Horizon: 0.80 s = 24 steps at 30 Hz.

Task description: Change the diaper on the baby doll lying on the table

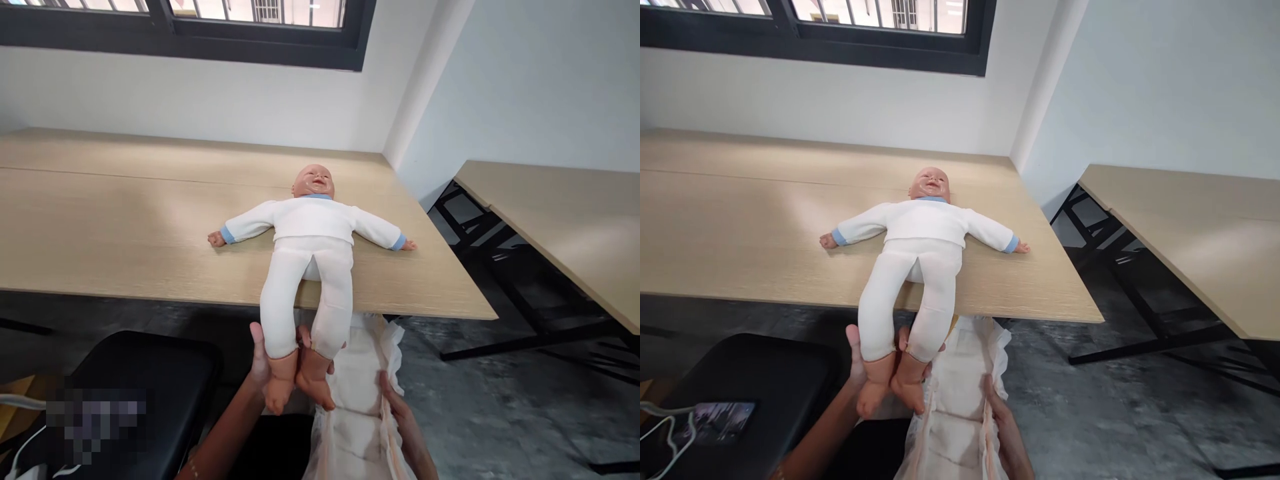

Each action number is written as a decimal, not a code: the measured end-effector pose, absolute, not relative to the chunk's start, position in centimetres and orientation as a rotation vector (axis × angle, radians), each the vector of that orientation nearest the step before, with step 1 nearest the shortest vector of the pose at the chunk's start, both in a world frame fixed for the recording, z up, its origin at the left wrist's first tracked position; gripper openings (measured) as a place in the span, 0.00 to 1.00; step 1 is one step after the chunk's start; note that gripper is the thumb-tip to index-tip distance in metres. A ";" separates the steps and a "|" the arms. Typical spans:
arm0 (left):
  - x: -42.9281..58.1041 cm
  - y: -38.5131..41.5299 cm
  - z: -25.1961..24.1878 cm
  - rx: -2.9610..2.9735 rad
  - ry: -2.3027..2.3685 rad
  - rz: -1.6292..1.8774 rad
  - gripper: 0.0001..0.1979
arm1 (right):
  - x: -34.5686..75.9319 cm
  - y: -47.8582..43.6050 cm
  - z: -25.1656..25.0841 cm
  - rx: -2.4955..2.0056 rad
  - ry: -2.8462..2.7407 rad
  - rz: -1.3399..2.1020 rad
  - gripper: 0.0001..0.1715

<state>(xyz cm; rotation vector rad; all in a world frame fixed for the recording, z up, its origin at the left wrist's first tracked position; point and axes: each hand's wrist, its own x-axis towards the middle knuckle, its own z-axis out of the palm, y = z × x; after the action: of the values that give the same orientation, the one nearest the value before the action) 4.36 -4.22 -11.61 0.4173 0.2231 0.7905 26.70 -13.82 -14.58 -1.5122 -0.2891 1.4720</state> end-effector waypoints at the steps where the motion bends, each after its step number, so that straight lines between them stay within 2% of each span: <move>1: 4.2 -4.3 -11.1 0.401 0.167 0.807 0.49 | 26.7 -13.8 -14.2 -1.471 -0.207 1.561 0.32; 6: 4.2 -3.9 -8.1 0.345 -0.098 0.810 0.46 | 26.3 -13.6 -12.9 -1.231 -0.041 1.849 0.33; 12: 5.0 -2.6 -5.4 0.265 0.120 0.867 0.50 | 25.3 -13.2 -11.5 -1.250 -0.153 1.844 0.38; 17: 5.0 -2.6 -3.3 0.270 0.059 0.771 0.53 | 24.3 -13.3 -10.7 -1.165 -0.235 1.940 0.41; 20: 4.8 -2.7 -1.9 0.297 0.064 0.747 0.51 | 24.1 -13.3 -10.8 -1.150 -0.336 2.004 0.38; 24: 4.3 -2.5 -0.6 0.324 0.115 0.756 0.48 | 23.9 -12.5 -10.4 -1.205 -0.483 2.045 0.41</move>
<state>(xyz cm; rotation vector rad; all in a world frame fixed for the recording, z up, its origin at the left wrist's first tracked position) 4.31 -2.50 -0.55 0.3237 0.1153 0.7563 23.93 -12.55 -10.39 -1.2054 -0.4825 2.0447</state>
